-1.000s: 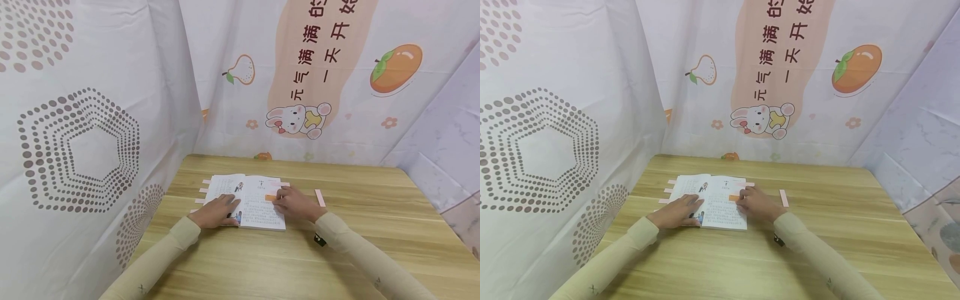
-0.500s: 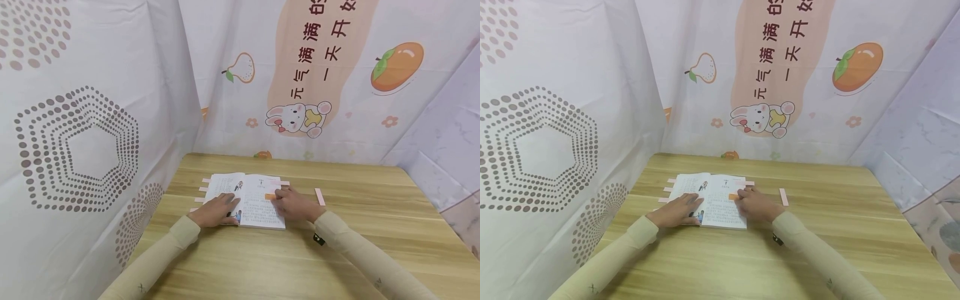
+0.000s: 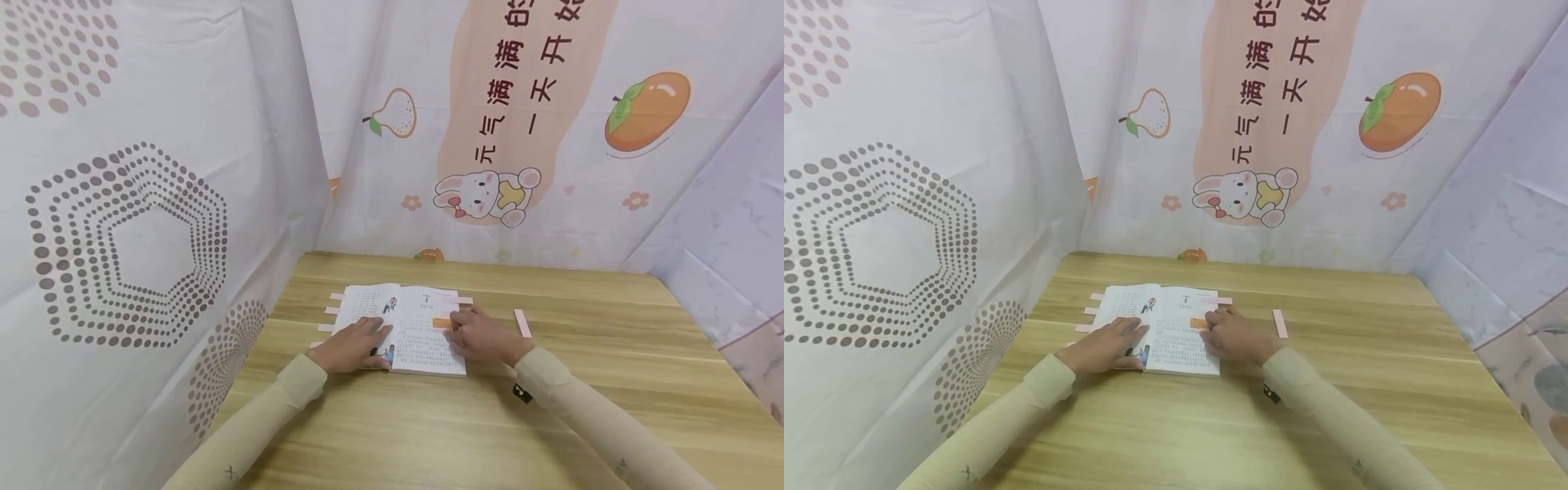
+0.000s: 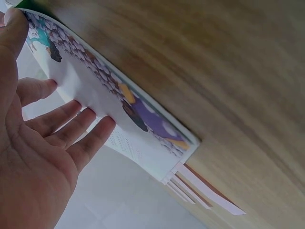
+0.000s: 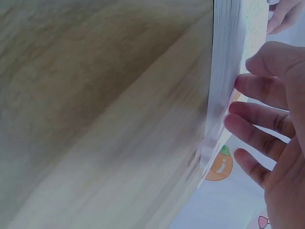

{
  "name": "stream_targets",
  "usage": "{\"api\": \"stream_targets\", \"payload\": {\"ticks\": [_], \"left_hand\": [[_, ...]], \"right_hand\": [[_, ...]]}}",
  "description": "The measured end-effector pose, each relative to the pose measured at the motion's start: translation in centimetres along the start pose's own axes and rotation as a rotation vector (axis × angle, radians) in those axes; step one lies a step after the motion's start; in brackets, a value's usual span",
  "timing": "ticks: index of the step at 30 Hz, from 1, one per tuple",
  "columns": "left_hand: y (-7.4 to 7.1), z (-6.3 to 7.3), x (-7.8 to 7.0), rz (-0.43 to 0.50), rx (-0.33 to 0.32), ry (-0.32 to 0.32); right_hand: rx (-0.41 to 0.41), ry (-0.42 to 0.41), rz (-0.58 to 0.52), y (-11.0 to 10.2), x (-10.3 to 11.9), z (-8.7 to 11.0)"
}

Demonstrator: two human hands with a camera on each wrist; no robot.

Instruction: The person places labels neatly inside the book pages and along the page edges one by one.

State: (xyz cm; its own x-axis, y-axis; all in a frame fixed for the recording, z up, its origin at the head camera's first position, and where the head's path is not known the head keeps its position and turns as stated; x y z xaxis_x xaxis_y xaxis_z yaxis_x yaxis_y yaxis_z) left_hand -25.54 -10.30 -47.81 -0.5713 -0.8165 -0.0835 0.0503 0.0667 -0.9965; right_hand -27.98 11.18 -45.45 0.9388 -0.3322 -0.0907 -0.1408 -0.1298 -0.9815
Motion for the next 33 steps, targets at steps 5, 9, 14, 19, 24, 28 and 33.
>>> {"api": "stream_targets", "payload": {"ticks": [5,9,14,19,24,28,33], "left_hand": [[-0.1,-0.1,0.1,0.002,-0.007,-0.001],[0.1,-0.1,0.1,0.004,0.005,-0.004],[0.0,-0.1,0.0,0.003,0.005,-0.002],[-0.2,-0.1,-0.1,0.004,0.005,-0.005],[-0.1,-0.1,-0.1,-0.001,0.005,-0.004],[-0.2,0.0,-0.2,0.004,0.008,-0.001],[-0.1,0.0,-0.1,0.012,0.010,-0.001]], "right_hand": [[0.019,0.037,-0.033,0.0,-0.4,0.1],[-0.005,0.053,-0.089,0.1,-0.8,1.0],[-0.119,-0.036,-0.084,-1.0,-1.1,2.2],[-0.159,-0.014,-0.073,-1.6,-2.3,3.7],[-0.169,0.010,-0.011,-2.1,-3.1,5.6],[-0.192,0.022,-0.008,-2.7,-3.6,7.1],[-0.206,0.082,-0.032,-3.1,-4.4,8.8]]}}
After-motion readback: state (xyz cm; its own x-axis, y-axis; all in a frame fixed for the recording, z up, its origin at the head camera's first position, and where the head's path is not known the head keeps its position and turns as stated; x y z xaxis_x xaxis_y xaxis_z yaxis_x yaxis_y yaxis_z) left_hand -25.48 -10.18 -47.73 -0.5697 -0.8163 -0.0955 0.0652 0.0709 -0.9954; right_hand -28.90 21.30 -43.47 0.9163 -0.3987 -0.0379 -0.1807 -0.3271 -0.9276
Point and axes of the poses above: each hand's wrist, its own z-axis away from the middle knuckle, its own y-axis out of the palm, x = y × z, the point moved 8 cm from there along -z, towards the middle knuckle, and after that the axes turned 10 degrees about -y, right-handed, at the moved point
